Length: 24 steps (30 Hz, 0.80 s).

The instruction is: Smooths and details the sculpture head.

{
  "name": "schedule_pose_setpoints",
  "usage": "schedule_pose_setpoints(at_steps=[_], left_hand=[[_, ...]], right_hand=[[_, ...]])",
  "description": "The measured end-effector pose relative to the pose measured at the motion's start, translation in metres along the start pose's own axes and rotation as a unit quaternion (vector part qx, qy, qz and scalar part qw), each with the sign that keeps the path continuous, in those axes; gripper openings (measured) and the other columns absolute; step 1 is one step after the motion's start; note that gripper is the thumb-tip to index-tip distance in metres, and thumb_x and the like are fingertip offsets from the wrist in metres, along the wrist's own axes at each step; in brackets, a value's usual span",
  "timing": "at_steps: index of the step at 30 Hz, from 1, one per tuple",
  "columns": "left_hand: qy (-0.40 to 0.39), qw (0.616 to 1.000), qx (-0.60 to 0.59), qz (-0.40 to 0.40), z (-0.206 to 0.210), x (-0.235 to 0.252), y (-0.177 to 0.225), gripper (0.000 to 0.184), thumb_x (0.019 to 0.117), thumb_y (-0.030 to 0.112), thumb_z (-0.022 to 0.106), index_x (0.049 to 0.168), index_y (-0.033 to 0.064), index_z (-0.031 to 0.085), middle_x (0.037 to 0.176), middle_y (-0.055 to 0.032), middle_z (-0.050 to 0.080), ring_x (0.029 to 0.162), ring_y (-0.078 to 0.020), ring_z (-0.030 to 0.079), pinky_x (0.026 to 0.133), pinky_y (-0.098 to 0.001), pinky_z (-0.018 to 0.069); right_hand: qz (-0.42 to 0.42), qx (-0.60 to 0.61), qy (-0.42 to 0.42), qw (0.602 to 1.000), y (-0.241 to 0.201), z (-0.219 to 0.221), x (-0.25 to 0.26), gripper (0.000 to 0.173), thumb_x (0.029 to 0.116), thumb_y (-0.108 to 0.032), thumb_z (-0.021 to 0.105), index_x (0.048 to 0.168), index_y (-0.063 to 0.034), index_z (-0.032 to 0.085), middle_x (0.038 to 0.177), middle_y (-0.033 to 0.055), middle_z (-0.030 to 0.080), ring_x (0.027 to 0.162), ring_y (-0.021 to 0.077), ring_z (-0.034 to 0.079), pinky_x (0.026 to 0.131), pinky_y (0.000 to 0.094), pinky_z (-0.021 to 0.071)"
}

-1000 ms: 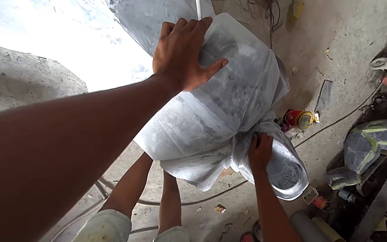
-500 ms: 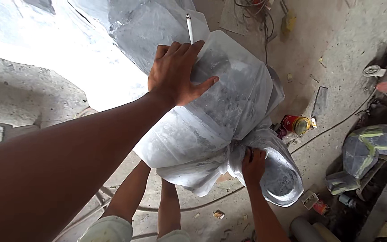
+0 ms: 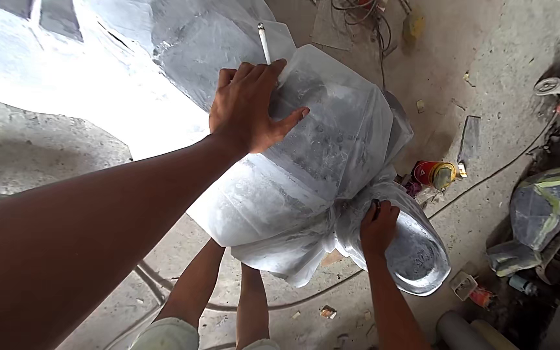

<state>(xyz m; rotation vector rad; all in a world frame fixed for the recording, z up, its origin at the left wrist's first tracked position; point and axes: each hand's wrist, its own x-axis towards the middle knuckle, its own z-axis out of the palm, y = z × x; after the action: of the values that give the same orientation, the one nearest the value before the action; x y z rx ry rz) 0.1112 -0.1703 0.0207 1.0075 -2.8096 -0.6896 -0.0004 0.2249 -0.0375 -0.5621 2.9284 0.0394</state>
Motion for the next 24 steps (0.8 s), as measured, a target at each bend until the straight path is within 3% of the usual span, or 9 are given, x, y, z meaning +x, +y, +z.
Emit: schedule_pose_setpoints(at_steps=[1, 3, 6, 11, 14, 16, 18, 20, 24], left_hand=[[0.001, 1.000, -0.002, 0.001, 0.001, 0.000, 0.001, 0.095, 0.0846, 0.083, 0.043, 0.153, 0.0180, 0.045, 0.138, -0.0062, 0.062, 0.127, -0.0262, 0.056, 0.107, -0.0530, 0.0348], [0.005, 1.000, -0.001, 0.001, 0.000, 0.001, 0.001, 0.095, 0.0844, 0.083, 0.043, 0.153, 0.0174, 0.046, 0.137, -0.0074, 0.063, 0.127, -0.0273, 0.056, 0.107, -0.0537, 0.0351], [-0.001, 1.000, -0.003, 0.002, -0.001, -0.002, 0.000, 0.094, 0.0849, 0.083, 0.044, 0.152, 0.0176, 0.046, 0.138, -0.0080, 0.062, 0.129, -0.0282, 0.055, 0.109, -0.0549, 0.0344], [-0.009, 1.000, -0.009, -0.003, -0.001, 0.002, 0.002, 0.095, 0.0841, 0.084, 0.043, 0.153, 0.0185, 0.045, 0.140, -0.0066, 0.061, 0.128, -0.0276, 0.056, 0.109, -0.0544, 0.0345], [0.001, 1.000, -0.004, -0.001, -0.001, -0.001, 0.000, 0.096, 0.0833, 0.084, 0.044, 0.153, 0.0183, 0.045, 0.140, -0.0061, 0.061, 0.128, -0.0268, 0.055, 0.108, -0.0534, 0.0343], [-0.001, 1.000, -0.001, 0.002, -0.001, -0.002, 0.000, 0.095, 0.0836, 0.084, 0.044, 0.153, 0.0182, 0.046, 0.140, -0.0058, 0.062, 0.129, -0.0262, 0.055, 0.109, -0.0533, 0.0338], [-0.005, 1.000, 0.001, 0.000, -0.002, 0.001, 0.001, 0.095, 0.0841, 0.084, 0.044, 0.153, 0.0179, 0.046, 0.140, -0.0068, 0.061, 0.130, -0.0271, 0.055, 0.109, -0.0537, 0.0336], [-0.010, 1.000, 0.006, -0.006, -0.002, 0.000, 0.000, 0.096, 0.0836, 0.085, 0.043, 0.153, 0.0190, 0.045, 0.140, -0.0058, 0.061, 0.130, -0.0261, 0.055, 0.109, -0.0532, 0.0339], [0.001, 1.000, 0.002, 0.001, -0.001, -0.001, 0.000, 0.096, 0.0835, 0.084, 0.044, 0.153, 0.0180, 0.046, 0.139, -0.0059, 0.061, 0.128, -0.0263, 0.055, 0.108, -0.0532, 0.0347]], right_hand=[[-0.003, 0.006, -0.002, 1.000, 0.000, 0.001, -0.016, 0.032, 0.1061, -0.032, 0.051, 0.117, -0.0052, 0.065, 0.114, 0.0224, 0.061, 0.092, 0.0386, 0.068, 0.069, 0.0552, 0.0591], [-0.028, 0.011, 0.004, 1.000, 0.000, 0.007, -0.050, 0.025, 0.1016, -0.025, 0.059, 0.109, -0.0043, 0.070, 0.107, 0.0204, 0.064, 0.084, 0.0346, 0.070, 0.063, 0.0502, 0.0599], [-0.049, 0.025, 0.016, 0.998, 0.002, 0.010, -0.052, 0.022, 0.1005, -0.026, 0.062, 0.103, -0.0049, 0.070, 0.101, 0.0182, 0.064, 0.076, 0.0323, 0.068, 0.057, 0.0487, 0.0577], [-0.037, 0.015, -0.003, 0.999, -0.002, 0.009, -0.030, 0.029, 0.1060, -0.035, 0.053, 0.111, -0.0092, 0.065, 0.105, 0.0162, 0.060, 0.082, 0.0328, 0.067, 0.060, 0.0504, 0.0567], [-0.074, 0.023, -0.003, 0.997, 0.004, 0.016, -0.054, 0.021, 0.1012, -0.028, 0.061, 0.107, -0.0097, 0.071, 0.103, 0.0151, 0.062, 0.078, 0.0301, 0.068, 0.057, 0.0478, 0.0573], [-0.090, 0.023, -0.003, 0.996, 0.004, 0.013, -0.044, 0.021, 0.1001, -0.028, 0.062, 0.103, -0.0087, 0.071, 0.101, 0.0159, 0.063, 0.079, 0.0320, 0.068, 0.057, 0.0498, 0.0565], [-0.090, 0.016, -0.013, 0.996, -0.002, 0.006, -0.014, 0.027, 0.1030, -0.031, 0.058, 0.109, -0.0072, 0.069, 0.105, 0.0199, 0.064, 0.084, 0.0374, 0.068, 0.061, 0.0547, 0.0566], [-0.086, -0.003, -0.036, 0.996, -0.009, 0.002, 0.004, 0.024, 0.1041, -0.030, 0.057, 0.114, -0.0112, 0.066, 0.106, 0.0174, 0.061, 0.086, 0.0355, 0.067, 0.061, 0.0524, 0.0566], [-0.113, -0.024, -0.080, 0.990, -0.001, -0.006, -0.021, 0.022, 0.1020, -0.028, 0.060, 0.113, -0.0116, 0.068, 0.109, 0.0178, 0.062, 0.087, 0.0357, 0.068, 0.063, 0.0526, 0.0580]])
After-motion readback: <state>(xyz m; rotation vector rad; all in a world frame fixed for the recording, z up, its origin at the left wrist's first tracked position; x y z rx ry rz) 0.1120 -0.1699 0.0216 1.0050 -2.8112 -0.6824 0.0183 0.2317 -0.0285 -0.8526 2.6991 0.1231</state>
